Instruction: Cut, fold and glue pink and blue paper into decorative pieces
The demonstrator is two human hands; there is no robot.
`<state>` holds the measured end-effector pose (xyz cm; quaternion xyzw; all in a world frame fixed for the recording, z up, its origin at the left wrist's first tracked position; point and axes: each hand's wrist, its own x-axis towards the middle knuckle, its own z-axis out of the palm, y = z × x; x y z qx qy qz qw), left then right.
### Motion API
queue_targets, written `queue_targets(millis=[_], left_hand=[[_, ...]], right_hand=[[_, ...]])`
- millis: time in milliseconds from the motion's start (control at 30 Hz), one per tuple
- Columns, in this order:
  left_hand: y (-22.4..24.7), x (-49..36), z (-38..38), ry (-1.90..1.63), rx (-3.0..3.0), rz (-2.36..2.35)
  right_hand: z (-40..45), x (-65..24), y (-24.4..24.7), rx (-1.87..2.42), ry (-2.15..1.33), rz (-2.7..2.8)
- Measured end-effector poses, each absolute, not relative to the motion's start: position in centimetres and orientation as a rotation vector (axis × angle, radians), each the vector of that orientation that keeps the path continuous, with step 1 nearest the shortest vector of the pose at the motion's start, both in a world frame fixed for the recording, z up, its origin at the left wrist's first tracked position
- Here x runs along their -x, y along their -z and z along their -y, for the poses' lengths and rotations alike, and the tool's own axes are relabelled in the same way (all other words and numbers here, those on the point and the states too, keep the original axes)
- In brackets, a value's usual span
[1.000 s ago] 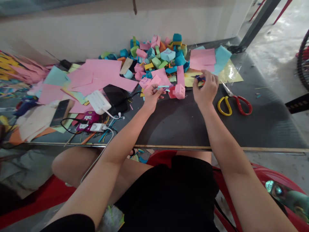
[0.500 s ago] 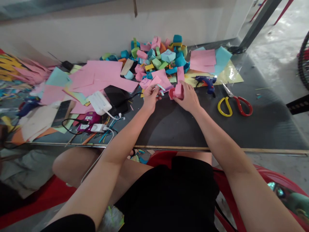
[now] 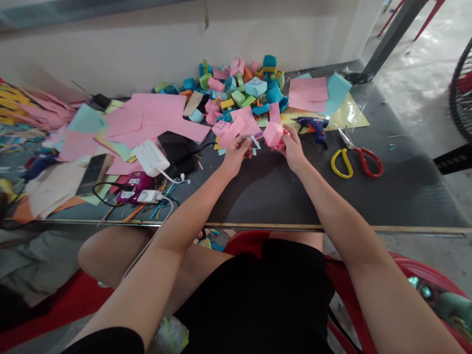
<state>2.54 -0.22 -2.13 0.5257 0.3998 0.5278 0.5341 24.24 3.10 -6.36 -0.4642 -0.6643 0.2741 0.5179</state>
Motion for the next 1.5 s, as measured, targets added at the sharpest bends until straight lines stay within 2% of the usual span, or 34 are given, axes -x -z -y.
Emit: queue_targets(millis=[300,533,833,1000,1167,1333,1500], left_hand=[[0.2,-3.4,2.1,-1.257,-1.146,-1.067],[0.8,-3.2,1.6,-1.280,-1.140,-1.055],[3.2,-1.2,-1.6,-1.524,-1.212,-1.048],[3.9,-0.7,-2.4,-1.572,-1.359,-0.946],[3.8,-0.5,-1.7,-1.581,-1.503,-0.949],[3.6,-0.3,-1.5,-1.569,-1.521,-0.971],[3.5,-0.2,-1.4,-1.571,-1.571,-1.011]], right_hand=[[0.1,-22.1,3.7,1.037,-0.786,1.494],[-0.1,-22.5,3.5,1.075,-0.674,1.528],[0.8,-27.4,-1.2,1.716,-0.055,1.324],[-0.5,-29.0,0.0,2.136,-0.100,1.277],[-0.8,-29.3,-0.1,2.285,-0.110,1.304],[0.5,-28.7,-2.3,2.262,-0.202,1.214],[0.6,-28.2,-3.0,1.819,-0.110,1.186]])
